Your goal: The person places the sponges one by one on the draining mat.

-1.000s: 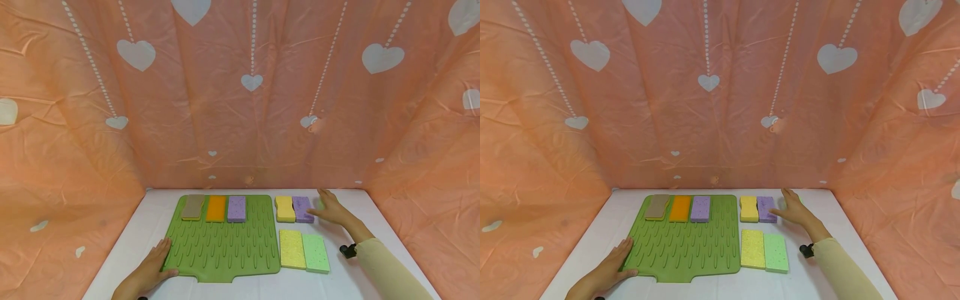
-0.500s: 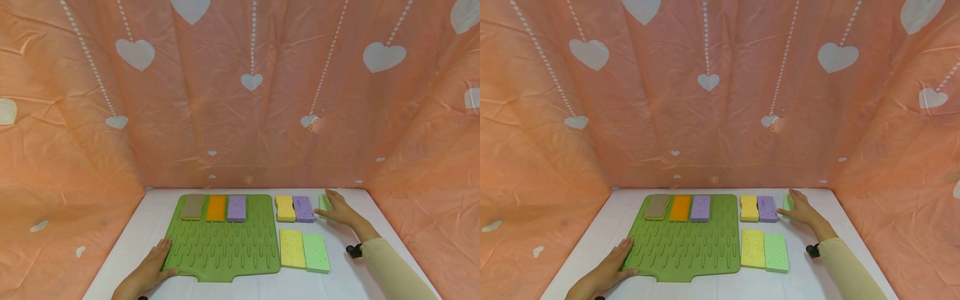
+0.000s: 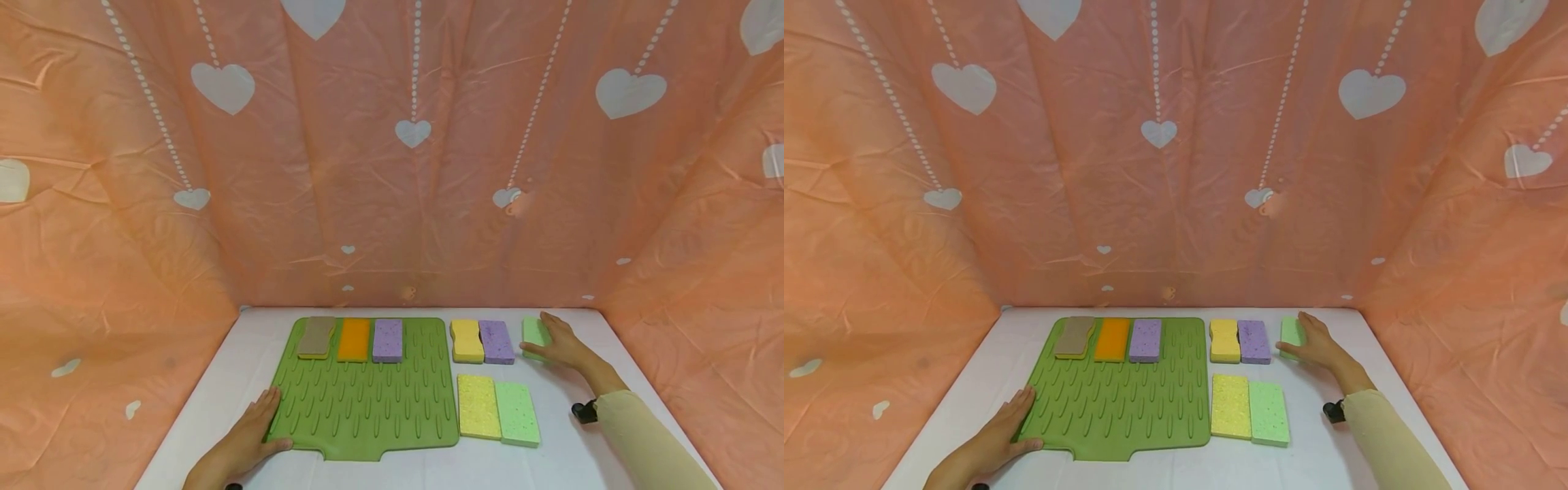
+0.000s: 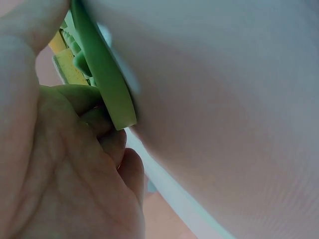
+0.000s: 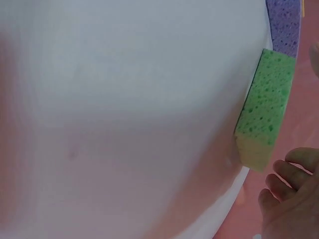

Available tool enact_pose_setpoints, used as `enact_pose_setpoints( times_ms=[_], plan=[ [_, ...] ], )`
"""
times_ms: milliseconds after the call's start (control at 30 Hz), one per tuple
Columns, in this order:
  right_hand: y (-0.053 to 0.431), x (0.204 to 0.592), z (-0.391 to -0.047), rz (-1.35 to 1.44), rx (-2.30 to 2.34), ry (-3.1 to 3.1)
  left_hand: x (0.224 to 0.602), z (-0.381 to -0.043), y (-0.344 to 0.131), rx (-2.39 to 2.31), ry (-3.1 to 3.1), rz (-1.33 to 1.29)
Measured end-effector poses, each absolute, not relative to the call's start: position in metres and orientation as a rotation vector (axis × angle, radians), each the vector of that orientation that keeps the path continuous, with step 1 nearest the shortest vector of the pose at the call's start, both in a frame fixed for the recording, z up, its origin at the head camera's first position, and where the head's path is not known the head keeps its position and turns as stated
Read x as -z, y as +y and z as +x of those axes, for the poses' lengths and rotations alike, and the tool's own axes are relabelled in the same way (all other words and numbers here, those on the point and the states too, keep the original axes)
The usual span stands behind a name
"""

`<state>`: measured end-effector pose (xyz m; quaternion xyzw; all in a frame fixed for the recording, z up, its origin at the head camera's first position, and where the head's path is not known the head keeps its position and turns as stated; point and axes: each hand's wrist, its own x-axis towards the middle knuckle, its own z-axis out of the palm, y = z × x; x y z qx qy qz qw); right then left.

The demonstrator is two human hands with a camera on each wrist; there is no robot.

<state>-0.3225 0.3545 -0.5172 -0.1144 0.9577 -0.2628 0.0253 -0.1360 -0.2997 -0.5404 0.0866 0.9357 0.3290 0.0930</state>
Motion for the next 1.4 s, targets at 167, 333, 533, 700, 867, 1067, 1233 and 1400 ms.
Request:
enact_pose_setpoints(
  times_ms=[167, 333, 533, 700, 867, 1067, 1233, 1400],
  plan=[
    [0.357, 0.519, -0.323, -0.318, 0.801, 2.939, 0.553, -0.136, -0.306, -1.003, 2.829, 0.330],
    [0.359, 0.520, -0.324, -0.308, 0.805, 2.928, 0.556, -0.137, -0.308, -1.029, 2.820, 0.378],
    [0.360, 0.519, -0.324, -0.268, 0.822, 2.901, 0.556, -0.139, -0.308, -0.978, 2.816, 0.311],
    [0.360, 0.523, -0.325, -0.254, 0.810, 2.884, 0.558, -0.138, -0.308, -0.994, 2.827, 0.340],
    [0.360, 0.524, -0.323, -0.287, 0.825, 2.876, 0.563, -0.138, -0.310, -0.995, 2.868, 0.397],
    [0.364, 0.524, -0.320, -0.347, 0.827, 2.869, 0.567, -0.140, -0.311, -0.954, 2.908, 0.392],
    [0.366, 0.523, -0.318, -0.375, 0.804, 2.853, 0.566, -0.143, -0.312, -0.930, 2.892, 0.349],
    [0.368, 0.523, -0.317, -0.391, 0.814, 2.845, 0.565, -0.141, -0.312, -0.964, 2.876, 0.337]
  ],
)
